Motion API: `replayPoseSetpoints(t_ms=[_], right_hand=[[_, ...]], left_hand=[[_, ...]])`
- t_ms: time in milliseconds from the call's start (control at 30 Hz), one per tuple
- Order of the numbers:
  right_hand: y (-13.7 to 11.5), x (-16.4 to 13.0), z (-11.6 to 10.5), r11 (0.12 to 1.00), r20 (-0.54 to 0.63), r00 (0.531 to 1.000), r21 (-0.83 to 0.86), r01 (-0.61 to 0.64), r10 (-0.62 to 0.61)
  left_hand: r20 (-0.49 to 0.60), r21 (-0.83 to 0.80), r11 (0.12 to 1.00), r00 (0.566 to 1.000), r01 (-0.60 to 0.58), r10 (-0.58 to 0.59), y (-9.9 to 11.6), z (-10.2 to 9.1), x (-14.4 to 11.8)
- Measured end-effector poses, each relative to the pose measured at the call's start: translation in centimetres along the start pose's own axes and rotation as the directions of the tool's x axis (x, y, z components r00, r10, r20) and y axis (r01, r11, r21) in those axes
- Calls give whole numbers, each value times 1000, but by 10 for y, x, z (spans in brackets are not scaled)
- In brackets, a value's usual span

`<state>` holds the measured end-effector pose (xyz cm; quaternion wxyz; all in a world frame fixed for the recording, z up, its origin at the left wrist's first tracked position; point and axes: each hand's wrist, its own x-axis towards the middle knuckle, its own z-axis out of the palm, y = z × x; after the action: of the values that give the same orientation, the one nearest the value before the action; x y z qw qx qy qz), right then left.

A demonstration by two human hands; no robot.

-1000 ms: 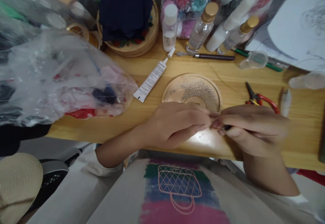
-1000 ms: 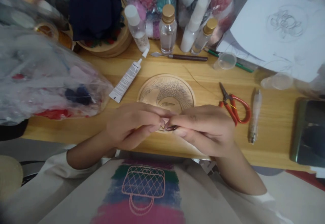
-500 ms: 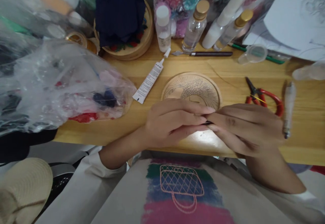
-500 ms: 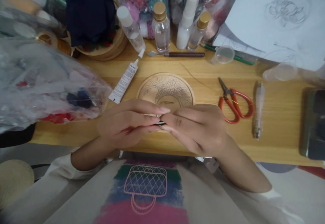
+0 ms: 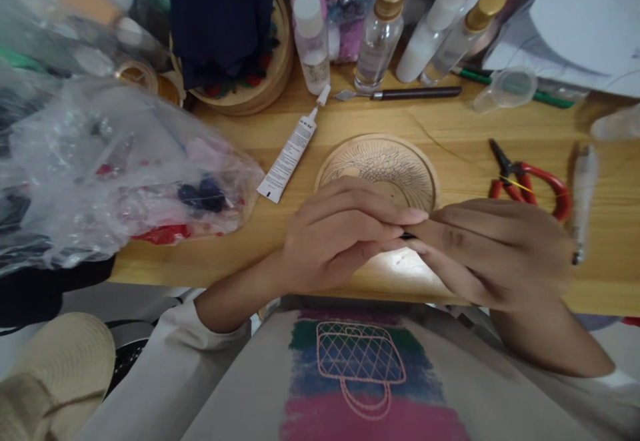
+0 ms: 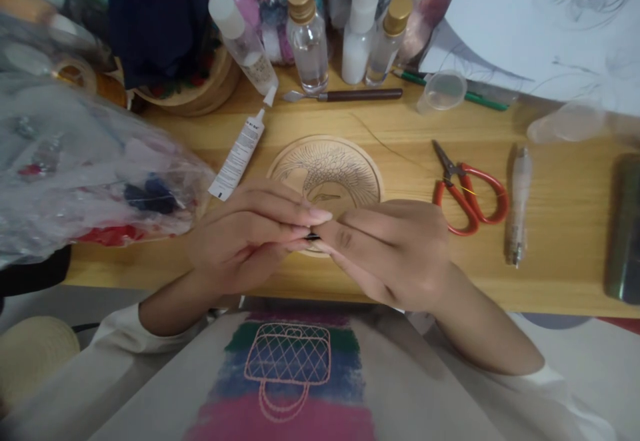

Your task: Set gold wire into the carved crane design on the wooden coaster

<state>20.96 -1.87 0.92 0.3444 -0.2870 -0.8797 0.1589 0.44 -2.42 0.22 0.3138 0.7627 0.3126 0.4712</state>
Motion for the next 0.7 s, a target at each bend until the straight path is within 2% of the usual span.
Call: replayPoseSetpoints(t_ms=[300,467,633,700], right_hand=[[-3,6,-3,1000,31,999,12,14,-14],[-2,6,-3,1000,15,1000,9,6,-6],[0,3,-4,1000,0,1000,9,3,-3],[0,4,-5,1000,-6,1000,1,0,0]], left_hand=[[91,-63,997,995,-44,50,-6,-6,6],[61,-51,992,992,-112,115,-11,-6,9],[81,-32,997,994,-65,67,-11,-3,6],[52,-20,998,997,-64,65,-11,-2,4]])
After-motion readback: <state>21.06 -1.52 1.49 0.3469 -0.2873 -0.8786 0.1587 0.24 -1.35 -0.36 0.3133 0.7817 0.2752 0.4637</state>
